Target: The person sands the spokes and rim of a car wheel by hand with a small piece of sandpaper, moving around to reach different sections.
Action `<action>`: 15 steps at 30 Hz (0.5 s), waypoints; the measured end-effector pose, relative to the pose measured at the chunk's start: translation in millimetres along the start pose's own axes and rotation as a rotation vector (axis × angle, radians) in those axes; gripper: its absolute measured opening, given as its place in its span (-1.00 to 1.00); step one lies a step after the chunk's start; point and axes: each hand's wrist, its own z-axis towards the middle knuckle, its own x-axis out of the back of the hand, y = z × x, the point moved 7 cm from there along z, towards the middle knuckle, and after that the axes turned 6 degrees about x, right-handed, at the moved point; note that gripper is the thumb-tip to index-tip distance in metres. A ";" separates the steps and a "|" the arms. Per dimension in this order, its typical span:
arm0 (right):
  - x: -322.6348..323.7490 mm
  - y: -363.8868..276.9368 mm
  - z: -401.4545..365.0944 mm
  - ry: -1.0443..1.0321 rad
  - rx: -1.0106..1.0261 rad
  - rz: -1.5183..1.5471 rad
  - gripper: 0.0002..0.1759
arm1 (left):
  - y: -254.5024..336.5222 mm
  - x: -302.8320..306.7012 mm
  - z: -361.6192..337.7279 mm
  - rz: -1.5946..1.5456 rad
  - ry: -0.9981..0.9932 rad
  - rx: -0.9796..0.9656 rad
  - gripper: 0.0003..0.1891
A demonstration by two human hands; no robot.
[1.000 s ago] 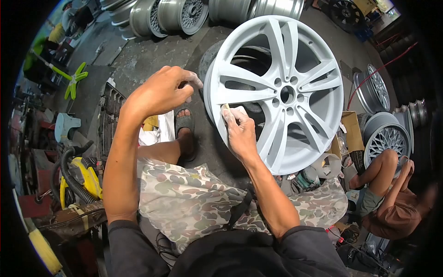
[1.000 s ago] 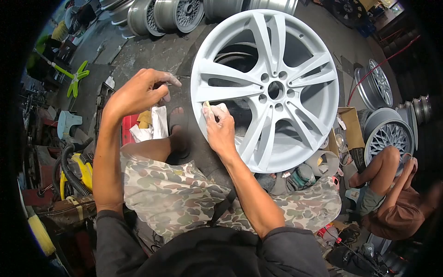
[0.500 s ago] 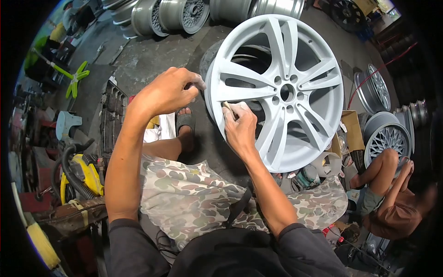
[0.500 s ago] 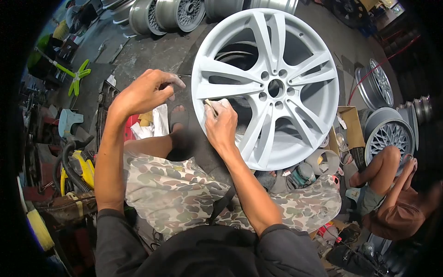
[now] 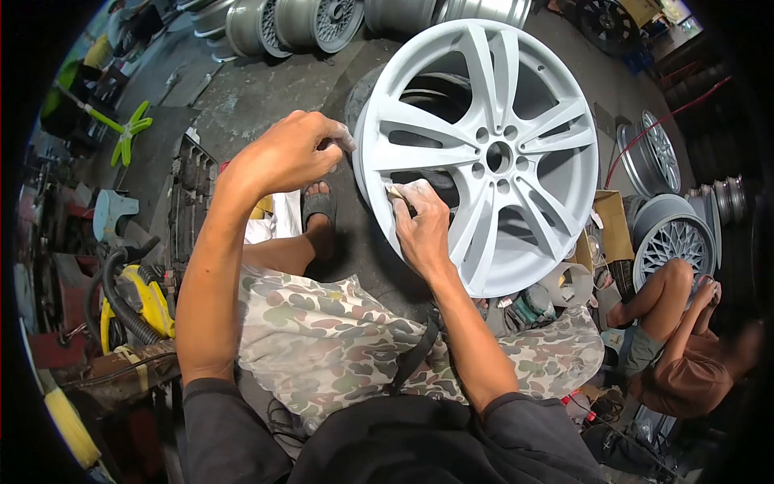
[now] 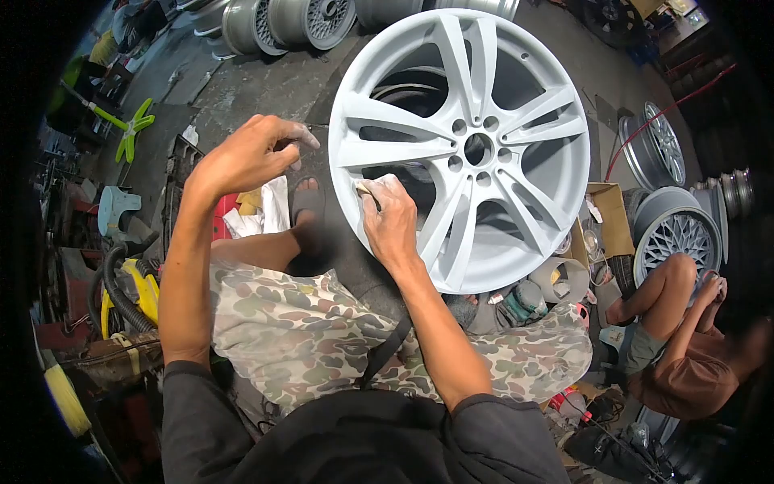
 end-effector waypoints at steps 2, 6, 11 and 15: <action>3.4 -2.1 -8.1 -0.043 0.010 -0.006 -0.78 | -3.6 -0.4 2.1 0.057 0.031 -0.098 -0.66; -1.8 -2.4 -9.9 -0.067 0.027 0.003 -0.76 | -3.2 -0.2 1.0 0.087 0.026 -0.083 -0.65; -4.8 -4.9 4.3 -0.038 -0.008 0.070 -0.77 | 10.5 -1.0 -2.8 0.060 0.002 -0.041 -0.65; 2.1 7.3 -14.7 -0.100 -0.024 0.104 -0.79 | 2.5 -3.4 5.3 0.034 -0.005 -0.053 -0.63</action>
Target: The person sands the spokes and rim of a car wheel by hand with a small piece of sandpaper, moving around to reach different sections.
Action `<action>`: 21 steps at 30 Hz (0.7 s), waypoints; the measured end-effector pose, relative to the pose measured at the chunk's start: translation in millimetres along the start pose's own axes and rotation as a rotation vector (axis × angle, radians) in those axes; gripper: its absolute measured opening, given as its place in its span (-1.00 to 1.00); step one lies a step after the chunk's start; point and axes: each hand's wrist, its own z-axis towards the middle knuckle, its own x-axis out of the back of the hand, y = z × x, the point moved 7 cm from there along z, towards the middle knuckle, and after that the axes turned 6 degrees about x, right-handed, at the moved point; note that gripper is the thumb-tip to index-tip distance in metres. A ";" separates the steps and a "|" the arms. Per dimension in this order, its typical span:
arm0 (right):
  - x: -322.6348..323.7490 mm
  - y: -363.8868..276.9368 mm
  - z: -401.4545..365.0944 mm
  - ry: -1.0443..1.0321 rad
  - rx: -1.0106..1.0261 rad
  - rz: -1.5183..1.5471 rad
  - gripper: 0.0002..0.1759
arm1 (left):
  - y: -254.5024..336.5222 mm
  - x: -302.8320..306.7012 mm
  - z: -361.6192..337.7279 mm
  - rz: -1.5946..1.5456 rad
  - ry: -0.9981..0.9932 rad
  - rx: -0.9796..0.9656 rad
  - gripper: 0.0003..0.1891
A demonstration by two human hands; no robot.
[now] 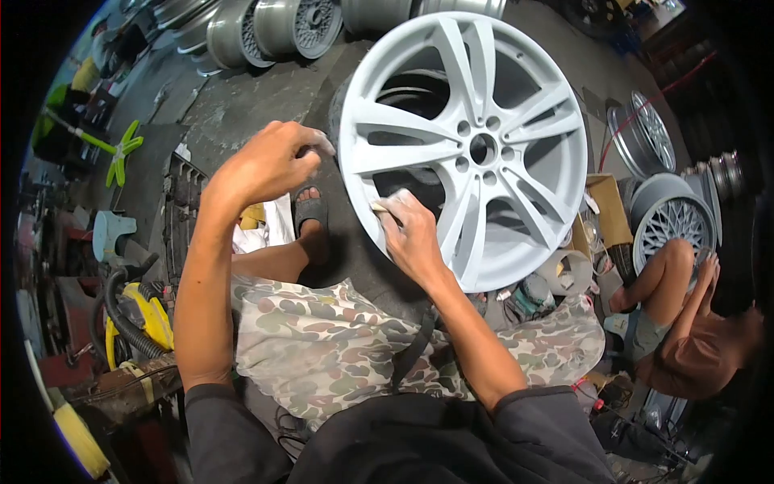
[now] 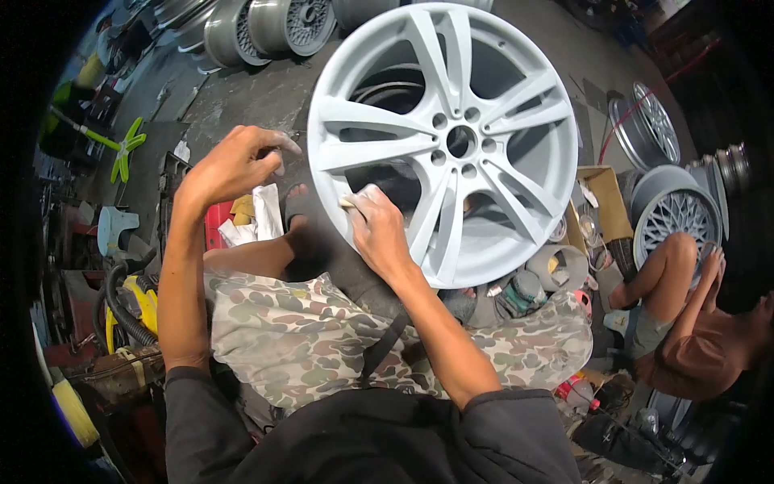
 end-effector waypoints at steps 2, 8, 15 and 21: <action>-4.2 -4.0 12.5 0.056 0.079 -0.052 -0.78 | 6.5 1.9 2.4 0.115 0.049 -0.115 -0.62; -3.7 0.9 9.1 0.014 0.076 -0.093 -0.76 | 1.1 -1.1 6.9 0.053 -0.025 -0.029 -0.60; -4.3 7.7 14.8 0.152 0.064 -0.101 -0.78 | 7.8 -6.0 5.6 0.091 -0.049 -0.024 -0.58; -1.6 6.8 7.3 0.133 0.013 -0.133 -0.80 | 15.5 -4.0 6.1 0.122 -0.007 -0.103 -0.58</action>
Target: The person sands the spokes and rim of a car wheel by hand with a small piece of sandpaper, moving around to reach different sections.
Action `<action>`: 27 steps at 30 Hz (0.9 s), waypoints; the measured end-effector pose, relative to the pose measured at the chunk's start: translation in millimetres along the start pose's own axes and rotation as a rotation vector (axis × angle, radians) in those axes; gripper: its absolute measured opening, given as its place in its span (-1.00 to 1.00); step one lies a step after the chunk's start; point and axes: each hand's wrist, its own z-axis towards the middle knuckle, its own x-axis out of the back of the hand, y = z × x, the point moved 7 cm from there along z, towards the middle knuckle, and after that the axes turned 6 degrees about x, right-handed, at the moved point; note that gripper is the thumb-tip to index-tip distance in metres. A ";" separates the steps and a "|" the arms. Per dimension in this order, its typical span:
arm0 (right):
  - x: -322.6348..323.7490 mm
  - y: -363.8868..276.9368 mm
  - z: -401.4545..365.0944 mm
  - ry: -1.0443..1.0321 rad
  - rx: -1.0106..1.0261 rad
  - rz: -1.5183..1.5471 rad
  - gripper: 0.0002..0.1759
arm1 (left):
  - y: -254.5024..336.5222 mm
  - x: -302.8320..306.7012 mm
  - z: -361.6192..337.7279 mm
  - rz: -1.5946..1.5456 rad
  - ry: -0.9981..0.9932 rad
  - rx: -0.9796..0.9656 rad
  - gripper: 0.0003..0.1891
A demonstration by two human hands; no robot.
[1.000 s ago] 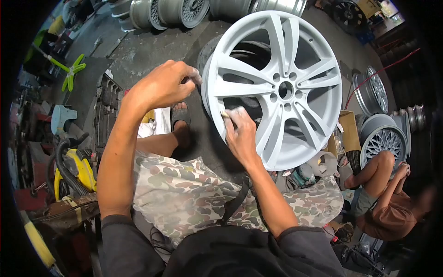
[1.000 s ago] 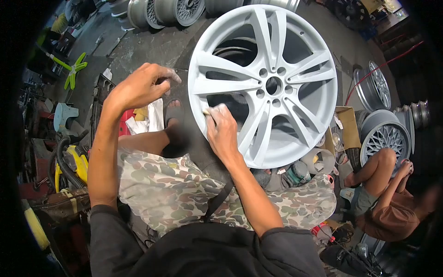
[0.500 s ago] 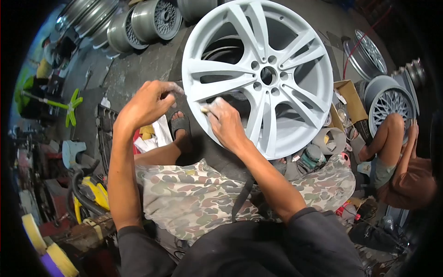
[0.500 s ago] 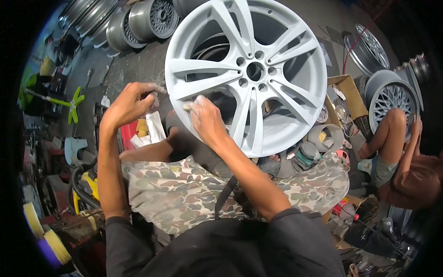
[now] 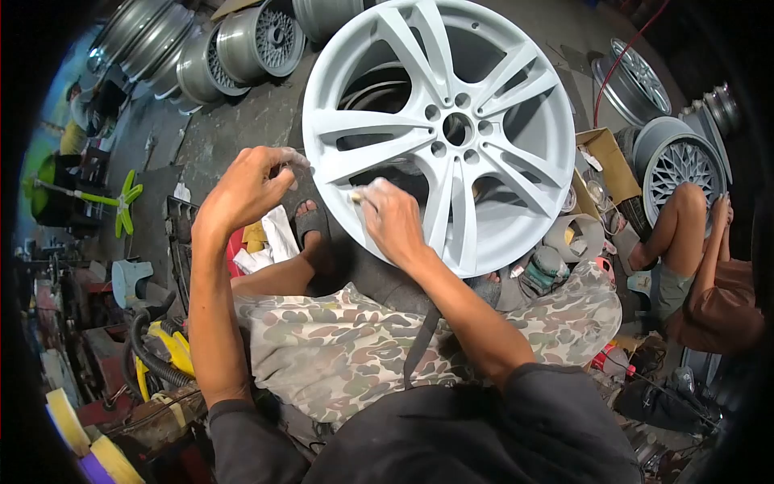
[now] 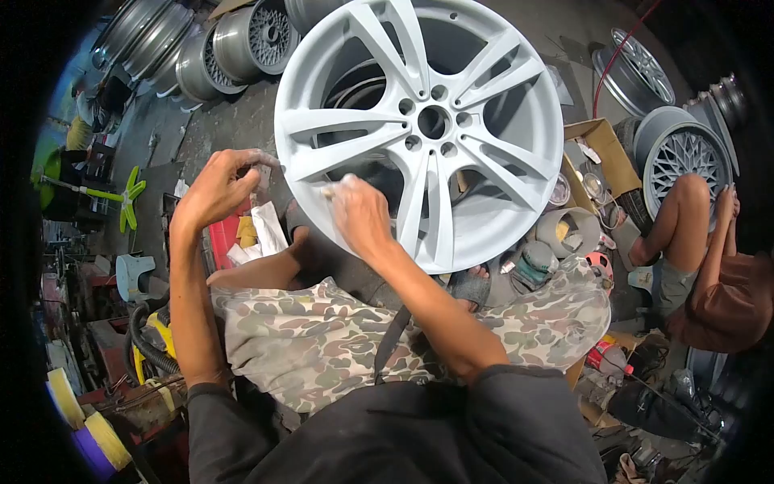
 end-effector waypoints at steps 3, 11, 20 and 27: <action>-5.8 8.3 11.3 -0.002 -0.087 0.041 -0.79 | 6.2 2.2 -2.0 -0.029 0.003 0.021 -0.60; -9.2 -22.0 32.7 -0.066 -0.092 -0.038 -0.77 | 10.3 7.1 -4.9 0.037 0.053 -0.002 -0.62; 1.3 -57.6 6.0 -0.004 0.174 -0.002 -0.65 | 0.9 3.1 -1.1 -0.087 0.033 0.009 -0.62; 2.6 -69.4 8.2 -0.201 0.465 -0.078 -0.61 | -15.4 12.1 -3.1 -0.111 0.071 0.027 -0.62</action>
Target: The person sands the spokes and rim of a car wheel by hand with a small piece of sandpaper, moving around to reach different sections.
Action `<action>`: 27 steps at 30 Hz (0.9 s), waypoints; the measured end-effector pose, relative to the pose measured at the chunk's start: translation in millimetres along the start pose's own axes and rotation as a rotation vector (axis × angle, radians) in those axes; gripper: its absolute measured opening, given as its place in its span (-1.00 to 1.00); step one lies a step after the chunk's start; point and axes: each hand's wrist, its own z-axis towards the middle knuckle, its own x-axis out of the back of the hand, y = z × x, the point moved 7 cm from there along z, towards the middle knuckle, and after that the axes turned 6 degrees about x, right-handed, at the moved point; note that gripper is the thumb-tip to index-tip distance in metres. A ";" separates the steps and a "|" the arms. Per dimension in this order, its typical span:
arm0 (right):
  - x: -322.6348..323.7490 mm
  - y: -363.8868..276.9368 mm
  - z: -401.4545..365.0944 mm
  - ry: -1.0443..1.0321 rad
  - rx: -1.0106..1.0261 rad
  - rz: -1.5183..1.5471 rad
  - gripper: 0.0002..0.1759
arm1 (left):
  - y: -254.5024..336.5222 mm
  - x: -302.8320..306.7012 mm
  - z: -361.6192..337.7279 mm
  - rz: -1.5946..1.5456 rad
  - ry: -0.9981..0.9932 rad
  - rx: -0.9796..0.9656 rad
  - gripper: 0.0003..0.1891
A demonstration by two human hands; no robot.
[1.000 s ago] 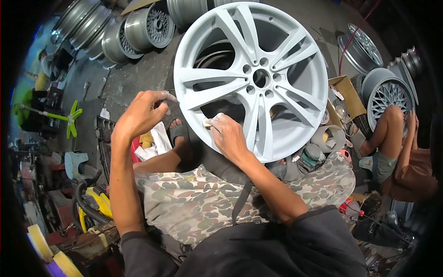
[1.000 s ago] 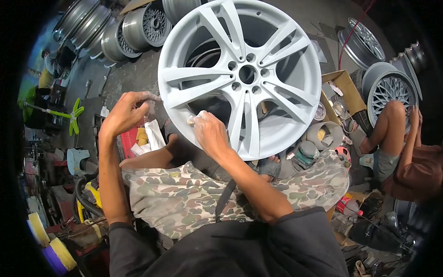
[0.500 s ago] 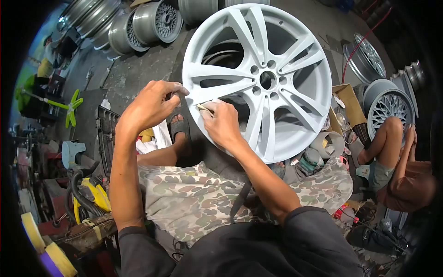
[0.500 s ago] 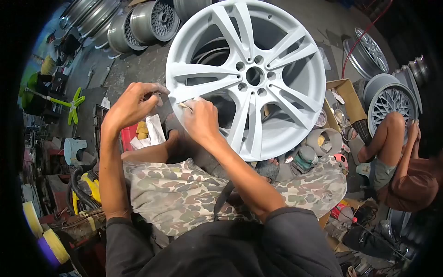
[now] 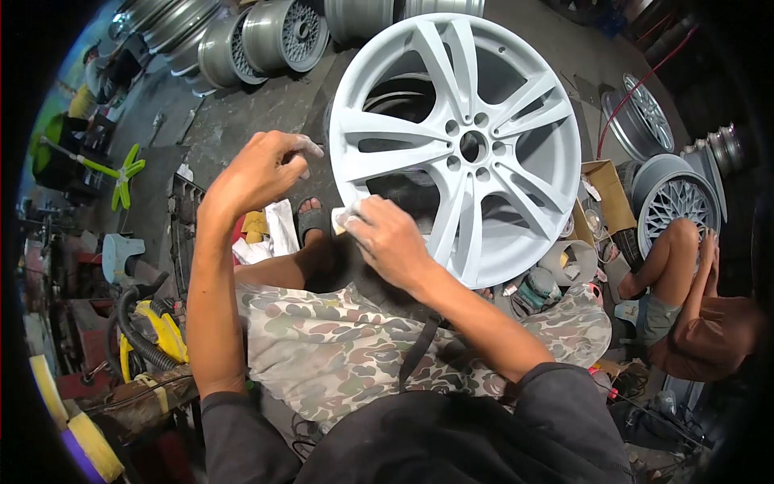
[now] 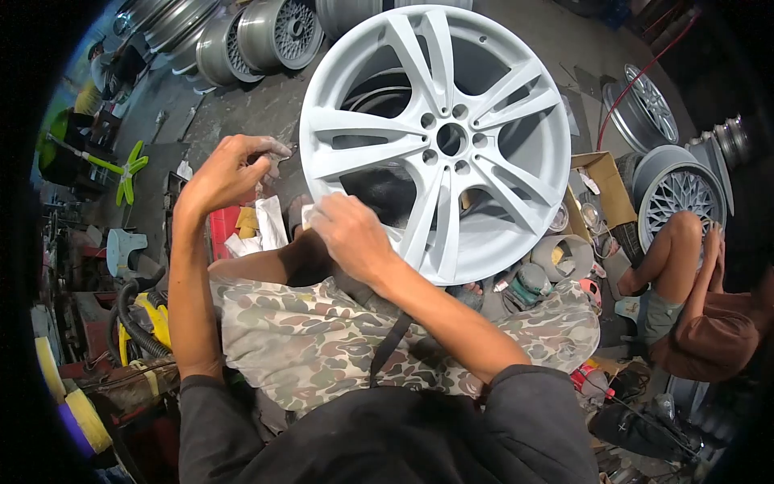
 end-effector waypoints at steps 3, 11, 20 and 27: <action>24.3 31.4 -3.9 0.173 -0.040 -0.118 -0.60 | -1.4 8.0 -7.1 0.045 0.007 0.049 -0.60; -6.6 22.1 8.9 0.263 -0.062 -0.216 -0.58 | -9.6 13.5 -12.1 0.010 0.023 0.064 -0.60; 45.4 94.3 -36.6 0.287 -0.386 -0.348 -0.68 | -17.2 18.9 -13.7 0.031 0.081 0.011 -0.60; 0.3 26.9 8.2 0.248 -0.037 -0.193 -0.56 | 0.5 7.7 -12.1 -0.060 -0.018 0.039 -0.59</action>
